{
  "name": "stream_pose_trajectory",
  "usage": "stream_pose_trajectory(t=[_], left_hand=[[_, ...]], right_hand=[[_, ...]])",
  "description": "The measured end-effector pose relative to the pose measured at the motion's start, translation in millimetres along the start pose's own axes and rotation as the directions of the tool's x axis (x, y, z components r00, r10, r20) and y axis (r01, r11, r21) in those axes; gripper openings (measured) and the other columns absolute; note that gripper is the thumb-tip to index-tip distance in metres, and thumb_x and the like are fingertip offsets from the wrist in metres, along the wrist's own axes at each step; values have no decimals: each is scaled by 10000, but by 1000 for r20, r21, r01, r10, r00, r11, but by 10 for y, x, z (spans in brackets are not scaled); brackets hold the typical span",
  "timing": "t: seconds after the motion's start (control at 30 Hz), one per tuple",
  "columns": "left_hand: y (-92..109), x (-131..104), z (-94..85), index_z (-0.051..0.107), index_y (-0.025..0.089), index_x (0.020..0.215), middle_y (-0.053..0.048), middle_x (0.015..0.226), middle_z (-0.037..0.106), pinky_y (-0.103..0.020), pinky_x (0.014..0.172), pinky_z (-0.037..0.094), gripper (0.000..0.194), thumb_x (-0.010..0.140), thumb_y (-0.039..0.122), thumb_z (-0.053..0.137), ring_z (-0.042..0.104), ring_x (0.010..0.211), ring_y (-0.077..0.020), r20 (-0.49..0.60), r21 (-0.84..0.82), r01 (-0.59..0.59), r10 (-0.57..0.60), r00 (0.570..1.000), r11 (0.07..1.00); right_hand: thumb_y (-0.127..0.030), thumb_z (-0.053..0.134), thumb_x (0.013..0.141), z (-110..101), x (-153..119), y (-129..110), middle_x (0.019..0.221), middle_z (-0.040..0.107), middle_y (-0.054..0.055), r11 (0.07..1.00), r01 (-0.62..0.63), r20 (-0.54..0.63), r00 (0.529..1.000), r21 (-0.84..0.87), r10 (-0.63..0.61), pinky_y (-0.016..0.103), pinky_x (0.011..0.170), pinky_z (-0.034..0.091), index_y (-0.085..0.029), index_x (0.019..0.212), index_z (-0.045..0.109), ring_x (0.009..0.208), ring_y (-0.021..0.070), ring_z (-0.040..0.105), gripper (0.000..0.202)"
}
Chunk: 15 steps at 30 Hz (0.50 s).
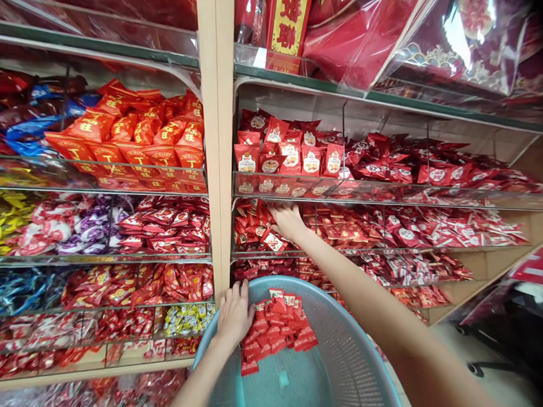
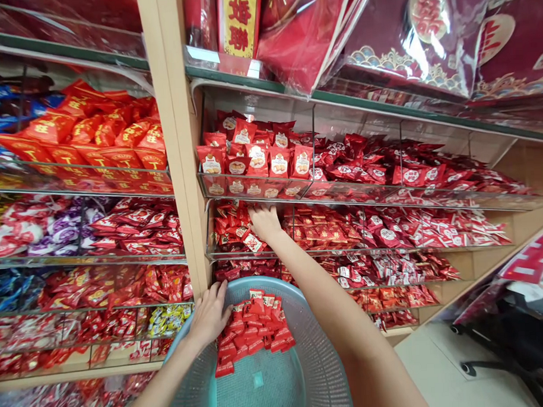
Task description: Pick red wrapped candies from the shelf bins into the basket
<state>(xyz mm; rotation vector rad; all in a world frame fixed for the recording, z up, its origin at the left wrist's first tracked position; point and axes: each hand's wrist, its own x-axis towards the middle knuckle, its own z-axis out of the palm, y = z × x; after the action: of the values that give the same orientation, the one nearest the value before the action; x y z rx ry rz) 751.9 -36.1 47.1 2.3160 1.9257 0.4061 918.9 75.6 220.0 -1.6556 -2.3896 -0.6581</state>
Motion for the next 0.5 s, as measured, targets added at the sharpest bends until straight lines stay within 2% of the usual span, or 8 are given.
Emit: stream_pose_trajectory(t=[0.1, 0.23, 0.37, 0.5], left_hand=[[-4, -2, -10, 253, 155, 1383, -130, 1343, 367, -375, 919, 315, 596, 818, 303, 373, 370, 1157, -247, 11, -11, -3, 3, 1000, 1000], [-11, -2, -6, 242, 156, 1388, -126, 1354, 360, -368, 926, 307, 600, 818, 295, 369, 359, 1168, -238, 13, -22, 2, -2, 1000, 1000], [-8, -11, 4, 252, 155, 1384, -124, 1348, 368, -375, 923, 311, 599, 815, 297, 373, 366, 1157, -243, 0, -14, 1, -1, 1000, 1000], [-9, -9, 5, 269, 155, 1376, -122, 1339, 377, -387, 925, 321, 588, 817, 304, 374, 377, 1154, -253, -9, -14, -2, 1, 1000, 1000]], right_hand=[[-226, 520, 802, 60, 145, 29, 1138, 572, 153, 998, -37, 90, 995, 43, 33, 446, 886, 296, -175, 1326, 296, 1117, 287, 434, 572], [-248, 501, 815, 123, 199, 96, 1148, 574, 138, 997, -25, 93, 996, 69, 18, 434, 907, 291, -201, 1331, 298, 1145, 282, 430, 556], [-282, 485, 826, 120, 130, 126, 1205, 541, 113, 987, 9, 1, 1000, 162, -9, 432, 942, 256, -219, 1324, 305, 1171, 275, 407, 533], [-306, 464, 844, -6, -80, 61, 1214, 527, 102, 946, 93, -138, 989, 309, -52, 385, 908, 286, -197, 1310, 324, 1127, 252, 419, 499]])
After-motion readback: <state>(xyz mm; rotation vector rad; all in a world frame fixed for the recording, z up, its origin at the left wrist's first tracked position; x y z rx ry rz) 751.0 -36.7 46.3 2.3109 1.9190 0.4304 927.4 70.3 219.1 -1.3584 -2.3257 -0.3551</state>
